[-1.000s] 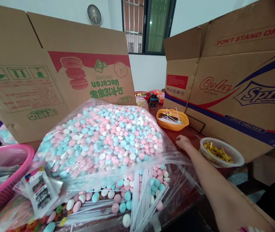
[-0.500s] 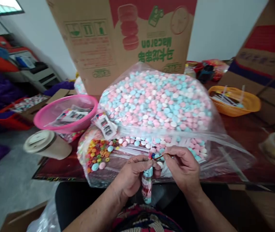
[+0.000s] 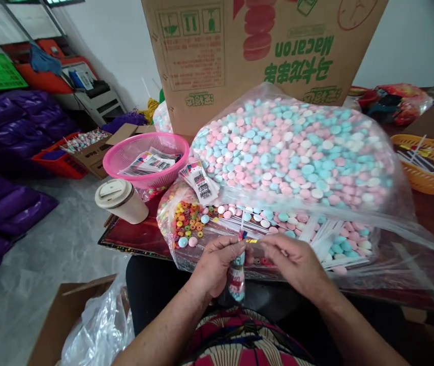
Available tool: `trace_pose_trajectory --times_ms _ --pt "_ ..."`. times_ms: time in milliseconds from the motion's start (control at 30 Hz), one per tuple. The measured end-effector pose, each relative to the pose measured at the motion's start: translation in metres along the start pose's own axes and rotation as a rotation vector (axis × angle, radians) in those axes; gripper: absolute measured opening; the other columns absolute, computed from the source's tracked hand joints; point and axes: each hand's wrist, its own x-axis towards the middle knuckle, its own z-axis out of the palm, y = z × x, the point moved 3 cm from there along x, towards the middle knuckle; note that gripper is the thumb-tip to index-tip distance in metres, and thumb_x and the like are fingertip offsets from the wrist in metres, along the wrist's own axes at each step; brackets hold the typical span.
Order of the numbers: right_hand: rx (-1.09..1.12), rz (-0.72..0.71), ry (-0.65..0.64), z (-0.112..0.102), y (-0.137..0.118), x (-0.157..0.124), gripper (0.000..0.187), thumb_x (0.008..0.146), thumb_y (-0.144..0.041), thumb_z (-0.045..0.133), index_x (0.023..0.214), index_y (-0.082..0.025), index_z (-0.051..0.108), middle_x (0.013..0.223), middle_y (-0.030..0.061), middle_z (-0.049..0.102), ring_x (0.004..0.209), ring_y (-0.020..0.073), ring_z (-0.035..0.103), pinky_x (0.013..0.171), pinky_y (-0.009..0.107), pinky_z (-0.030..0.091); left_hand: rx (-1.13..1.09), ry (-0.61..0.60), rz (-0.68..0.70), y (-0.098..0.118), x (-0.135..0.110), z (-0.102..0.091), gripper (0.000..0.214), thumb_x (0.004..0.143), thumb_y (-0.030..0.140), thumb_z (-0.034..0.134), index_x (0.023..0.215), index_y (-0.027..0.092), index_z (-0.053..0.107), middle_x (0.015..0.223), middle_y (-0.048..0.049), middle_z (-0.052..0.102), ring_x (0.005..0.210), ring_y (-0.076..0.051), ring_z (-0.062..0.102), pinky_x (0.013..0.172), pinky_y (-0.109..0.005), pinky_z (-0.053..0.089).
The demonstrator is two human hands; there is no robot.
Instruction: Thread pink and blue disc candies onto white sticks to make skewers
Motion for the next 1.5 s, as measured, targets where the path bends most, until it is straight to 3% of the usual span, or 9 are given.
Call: trace_pose_trajectory --times_ms 100,233,433,600,833,1067,1167,1267,1500 --pt "0.153 0.075 -0.059 -0.001 -0.008 -0.004 0.021 0.088 -0.036 0.048 0.094 -0.023 0.064 0.065 -0.0005 0.061 0.052 0.0121 0.05 0.05 0.025 0.041 -0.019 0.046 -0.044 -0.002 0.005 -0.006 0.026 0.06 0.034 0.077 0.069 0.012 0.065 0.063 -0.0025 0.063 0.051 -0.013 0.056 0.052 -0.025 0.041" --pt "0.308 0.232 -0.341 0.027 -0.022 -0.005 0.031 0.09 -0.043 0.043 0.07 -0.021 0.053 0.05 -0.0036 0.053 0.042 0.0084 0.042 0.043 0.022 0.032 -0.031 0.056 -0.02 -0.004 0.008 -0.007 0.022 0.06 0.029 0.076 0.066 0.012 0.064 0.059 -0.0002 0.06 0.053 -0.01 0.052 0.057 -0.023 0.041" --pt "0.554 0.517 -0.335 0.062 -0.006 -0.002 0.039 0.078 -0.057 0.05 0.063 -0.02 0.046 0.038 -0.0067 0.044 0.031 0.0058 0.028 0.034 0.02 0.018 0.265 0.013 0.104 -0.004 0.001 -0.017 0.014 0.073 0.025 0.058 0.068 0.013 0.063 0.064 -0.0003 0.056 0.064 -0.012 0.05 0.066 -0.024 0.039" --pt "0.434 0.606 -0.301 0.063 -0.001 -0.001 0.035 0.075 -0.051 0.05 0.06 -0.02 0.047 0.035 -0.0066 0.041 0.031 0.0058 0.027 0.035 0.02 0.018 0.638 -0.137 0.244 0.002 -0.006 -0.021 0.024 0.082 0.026 0.046 0.084 0.015 0.066 0.087 -0.0036 0.061 0.087 -0.018 0.052 0.084 -0.029 0.038" --pt "0.259 0.361 -0.169 0.051 0.006 -0.001 0.021 0.073 -0.037 0.061 0.07 -0.018 0.055 0.052 -0.0045 0.05 0.047 0.0086 0.042 0.045 0.02 0.031 0.367 -0.09 0.115 -0.008 -0.003 -0.029 0.027 0.077 0.041 0.063 0.079 0.014 0.068 0.075 -0.002 0.063 0.072 -0.014 0.054 0.073 -0.027 0.042" --pt "0.14 -0.233 -0.442 0.028 -0.031 0.003 0.015 0.086 -0.02 0.054 0.074 -0.019 0.064 0.066 -0.0005 0.063 0.061 0.0105 0.056 0.059 0.021 0.041 -0.107 -0.331 -0.328 -0.013 -0.005 -0.023 0.041 0.049 0.028 0.086 0.079 0.01 0.065 0.063 -0.0032 0.065 0.05 -0.012 0.059 0.051 -0.022 0.046" --pt "0.243 -0.089 -0.508 0.034 -0.025 0.006 0.013 0.086 -0.025 0.056 0.077 -0.019 0.062 0.067 -0.0008 0.064 0.062 0.0107 0.058 0.057 0.02 0.043 -0.153 -0.314 -0.276 -0.012 -0.004 -0.022 0.068 0.051 0.018 0.085 0.112 0.018 0.055 0.071 -0.002 0.067 0.05 -0.014 0.061 0.047 -0.021 0.046" --pt "0.239 0.078 -0.325 0.043 -0.013 0.005 0.022 0.085 -0.03 0.056 0.067 -0.018 0.053 0.054 -0.0041 0.055 0.048 0.0083 0.049 0.046 0.019 0.036 -0.168 -0.152 -0.148 -0.01 -0.002 -0.024 0.077 0.058 0.016 0.081 0.125 0.02 0.043 0.067 0.0014 0.064 0.05 -0.013 0.06 0.048 -0.021 0.047" --pt "-0.285 -0.372 -0.03 0.041 -0.026 0.001 0.02 0.089 -0.015 0.04 0.072 -0.017 0.05 0.063 0.0002 0.052 0.058 0.0116 0.047 0.054 0.023 0.034 -0.11 0.115 0.155 -0.007 -0.003 -0.017 0.05 0.059 0.024 0.082 0.099 0.016 0.055 0.073 0.0006 0.063 0.067 -0.011 0.061 0.069 -0.023 0.048"
